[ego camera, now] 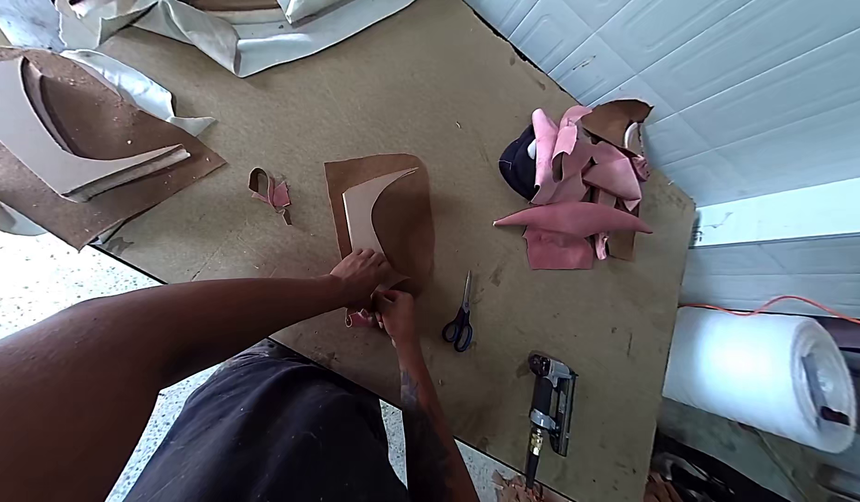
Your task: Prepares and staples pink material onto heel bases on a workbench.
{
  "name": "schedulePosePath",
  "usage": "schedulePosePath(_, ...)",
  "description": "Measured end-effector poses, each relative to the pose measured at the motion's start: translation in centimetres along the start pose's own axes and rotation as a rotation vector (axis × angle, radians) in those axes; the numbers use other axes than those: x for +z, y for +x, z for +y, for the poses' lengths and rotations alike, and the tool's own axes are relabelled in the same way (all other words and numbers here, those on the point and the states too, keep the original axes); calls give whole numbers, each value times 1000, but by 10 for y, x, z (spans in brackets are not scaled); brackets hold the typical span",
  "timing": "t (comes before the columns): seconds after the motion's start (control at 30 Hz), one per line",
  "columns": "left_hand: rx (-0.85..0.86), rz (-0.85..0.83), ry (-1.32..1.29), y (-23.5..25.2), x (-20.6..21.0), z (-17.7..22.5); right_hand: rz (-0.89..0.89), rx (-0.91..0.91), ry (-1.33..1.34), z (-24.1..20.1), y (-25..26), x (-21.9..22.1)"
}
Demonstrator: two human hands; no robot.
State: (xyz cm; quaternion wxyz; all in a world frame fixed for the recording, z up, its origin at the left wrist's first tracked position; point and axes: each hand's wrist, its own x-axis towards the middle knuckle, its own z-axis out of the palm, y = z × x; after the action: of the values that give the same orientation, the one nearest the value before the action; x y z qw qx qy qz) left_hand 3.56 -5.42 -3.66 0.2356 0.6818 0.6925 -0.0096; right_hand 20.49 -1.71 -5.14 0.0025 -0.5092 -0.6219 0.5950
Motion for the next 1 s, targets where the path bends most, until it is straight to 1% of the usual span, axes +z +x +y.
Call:
schedulePosePath(0.03,-6,8,5,0,1,0,16,-58,89,4,-6,-4)
schedulePosePath(0.07,-8,9,18,0,2,0,46,-120,126,8,-14,-14)
schedulePosePath(0.1,-12,2,25,1,1,1,113,-173,114,11,-25,-33)
schedulePosePath(0.17,-12,-9,19,2,0,1,375,-253,53,28,-53,-95)
schedulePosePath(0.23,1,-8,4,3,0,1,645,-286,-55,70,-86,-179)
schedulePosePath(0.3,15,-7,-4,5,-2,-1,865,-208,-263,123,-115,-256)
schedulePosePath(0.33,20,-1,-4,5,-2,-1,914,-114,-371,148,-125,-287)
schedulePosePath(0.4,37,0,-8,5,-3,-2,878,62,-520,193,-135,-327)
schedulePosePath(0.43,46,2,-5,6,-1,-3,835,110,-589,211,-135,-336)
schedulePosePath(0.5,63,7,-4,7,0,-6,795,152,-684,228,-132,-342)
schedulePosePath(0.63,89,24,-26,7,1,-11,773,216,-689,214,-115,-353)
schedulePosePath(0.73,98,33,-64,8,1,-12,730,269,-604,203,-108,-360)
schedulePosePath(0.83,98,65,-121,4,2,-19,683,240,-438,167,-101,-343)
schedulePosePath(0.9,109,70,-146,7,4,-19,627,253,-271,128,-106,-323)
schedulePosePath(0.93,110,71,-155,8,5,-18,574,241,-186,106,-106,-309)
schedulePosePath(1.0,98,77,-171,8,5,-20,398,171,-92,64,-105,-273)
